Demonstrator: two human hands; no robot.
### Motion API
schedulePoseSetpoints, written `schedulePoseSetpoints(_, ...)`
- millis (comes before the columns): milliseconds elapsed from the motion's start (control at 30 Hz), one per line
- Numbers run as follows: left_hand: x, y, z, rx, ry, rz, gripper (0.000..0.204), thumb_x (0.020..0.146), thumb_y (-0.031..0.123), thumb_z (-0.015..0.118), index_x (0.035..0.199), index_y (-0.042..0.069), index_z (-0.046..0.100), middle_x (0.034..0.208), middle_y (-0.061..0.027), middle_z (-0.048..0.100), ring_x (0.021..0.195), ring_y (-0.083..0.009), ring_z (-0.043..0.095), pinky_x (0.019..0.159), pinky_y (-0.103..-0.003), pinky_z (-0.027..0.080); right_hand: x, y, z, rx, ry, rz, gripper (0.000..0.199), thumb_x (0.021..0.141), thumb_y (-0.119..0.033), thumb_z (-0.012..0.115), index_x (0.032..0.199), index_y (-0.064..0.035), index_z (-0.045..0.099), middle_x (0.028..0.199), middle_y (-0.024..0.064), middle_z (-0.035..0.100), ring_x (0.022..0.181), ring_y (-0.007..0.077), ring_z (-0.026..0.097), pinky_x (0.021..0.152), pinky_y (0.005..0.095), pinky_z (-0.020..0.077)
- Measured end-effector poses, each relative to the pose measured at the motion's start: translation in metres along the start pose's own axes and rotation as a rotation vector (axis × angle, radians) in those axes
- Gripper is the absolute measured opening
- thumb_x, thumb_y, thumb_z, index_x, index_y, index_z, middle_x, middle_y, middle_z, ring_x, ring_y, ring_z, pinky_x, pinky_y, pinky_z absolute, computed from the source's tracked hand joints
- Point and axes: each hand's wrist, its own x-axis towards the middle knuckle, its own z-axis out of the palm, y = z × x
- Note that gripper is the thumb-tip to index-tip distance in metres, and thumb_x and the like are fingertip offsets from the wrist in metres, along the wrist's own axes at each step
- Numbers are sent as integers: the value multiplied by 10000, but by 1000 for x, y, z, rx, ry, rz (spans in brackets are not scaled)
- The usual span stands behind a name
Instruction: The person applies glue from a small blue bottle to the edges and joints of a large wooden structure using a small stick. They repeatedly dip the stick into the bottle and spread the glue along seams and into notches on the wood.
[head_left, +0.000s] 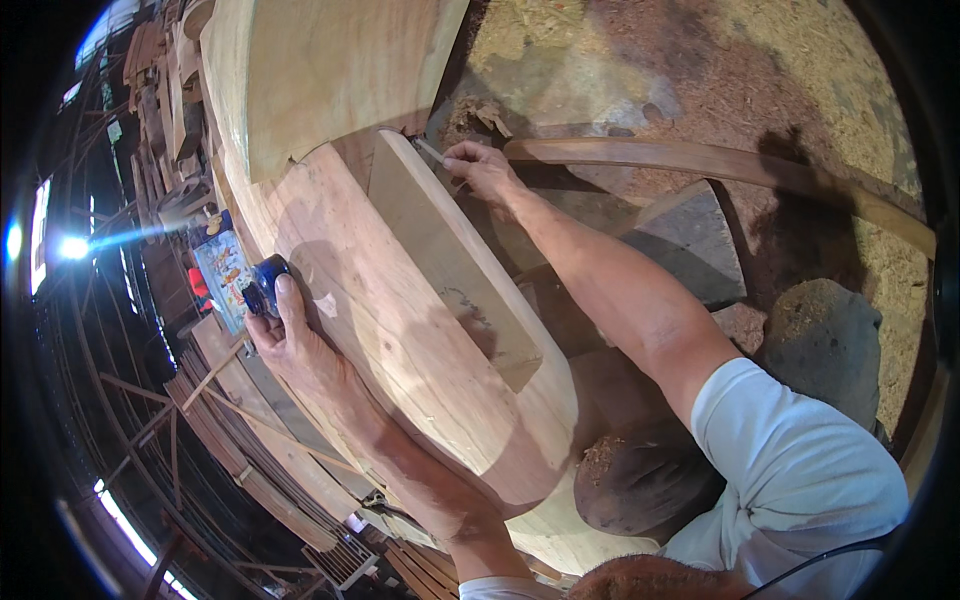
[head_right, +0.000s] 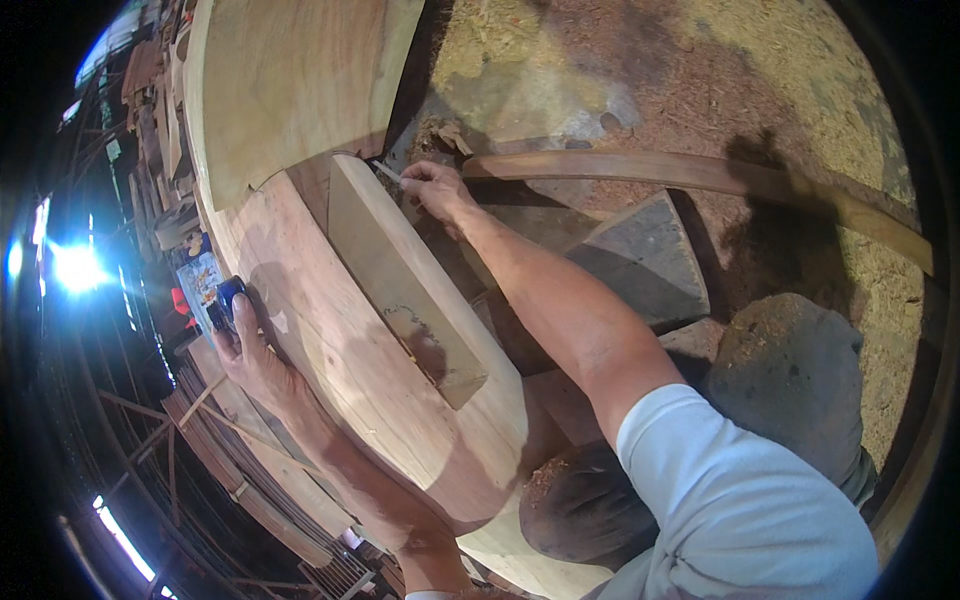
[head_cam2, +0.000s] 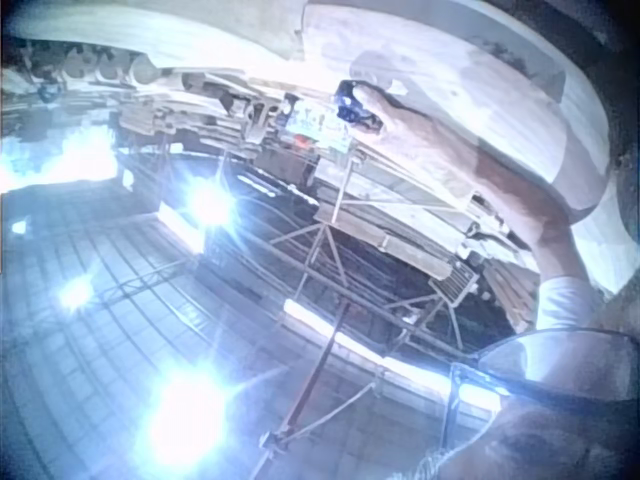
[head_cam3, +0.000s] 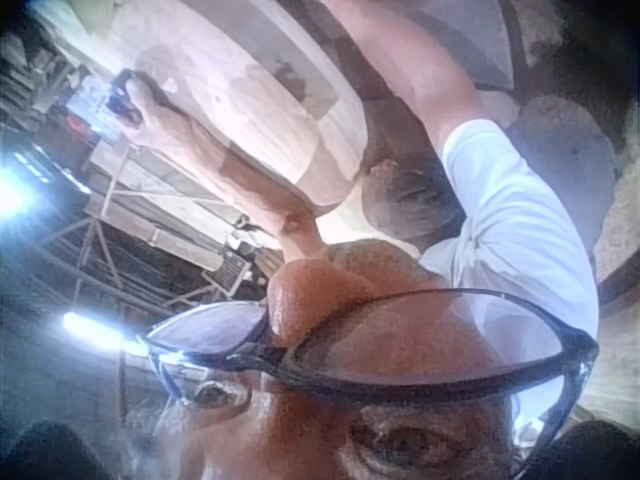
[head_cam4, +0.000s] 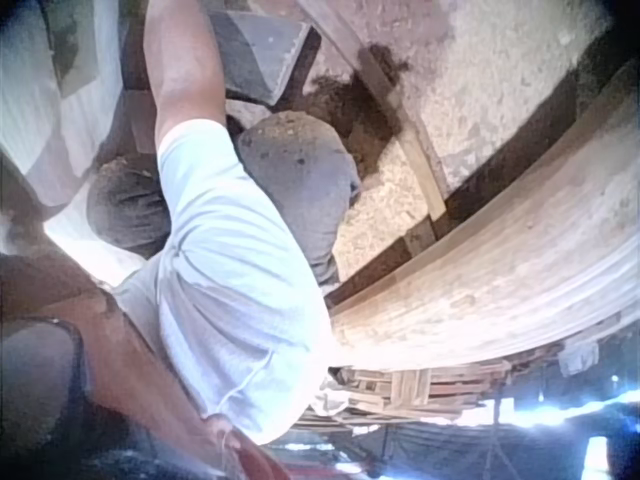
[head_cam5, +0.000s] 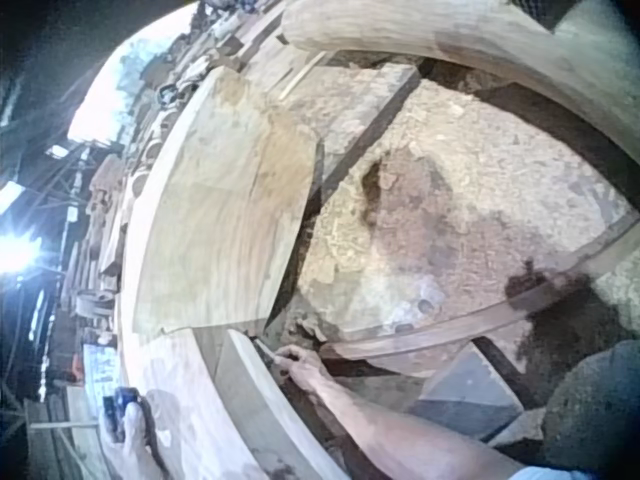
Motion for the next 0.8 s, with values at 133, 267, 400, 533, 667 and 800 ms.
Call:
schedulePoseSetpoints(133, -2, -1, 0, 66, 15, 12, 409, 955, 248, 826, 1273, 28, 692, 1126, -44, 716, 1009, -129, 663, 891, -292, 500, -2, -1, 3, -60, 13, -3, 100, 1015, -171, 711, 1103, -125, 721, 905, -22, 656, 817, 97, 606, 713, 293, 505)
schedulePoseSetpoints(267, -2, -2, 3, 42, 10, 19, 422, 955, 254, 825, 1286, 29, 692, 1130, -44, 718, 1001, -128, 659, 881, -294, 497, 6, 3, 7, -42, -8, -45, 117, 1022, -174, 707, 1122, -114, 718, 919, -12, 659, 825, 105, 611, 731, 295, 517)
schedulePoseSetpoints(400, 0, -2, 0, 55, 16, 14, 373, 965, 190, 814, 1254, 2, 671, 1122, -81, 722, 996, -129, 674, 884, -272, 544, 13, 1, 13, 2, -41, -76, 141, 1032, -180, 702, 1153, -108, 713, 953, -3, 671, 857, 109, 628, 741, 299, 539)
schedulePoseSetpoints(533, -4, 6, 5, 37, 12, -12, 341, 973, 155, 805, 1234, -11, 659, 1116, -93, 721, 995, -125, 681, 891, -261, 568, 22, -1, 12, -20, -76, -98, 157, 1039, -182, 697, 1177, -110, 711, 991, 4, 686, 887, 109, 641, 736, 314, 559)
schedulePoseSetpoints(667, -2, 4, 1, 60, 29, -17, 337, 977, 150, 800, 1237, -11, 658, 1119, -89, 721, 995, -126, 680, 891, -257, 571, 20, -1, 7, -1, -117, -89, 166, 1042, -195, 699, 1184, -111, 713, 999, 7, 685, 905, 116, 644, 751, 327, 581)
schedulePoseSetpoints(800, -4, 4, 4, 41, 44, -8, 383, 964, 219, 813, 1253, 6, 679, 1105, -63, 712, 978, -135, 665, 864, -283, 536, 20, 3, 3, 0, -116, -73, 166, 1036, -193, 708, 1182, -115, 716, 984, 11, 677, 931, 121, 644, 773, 323, 594)
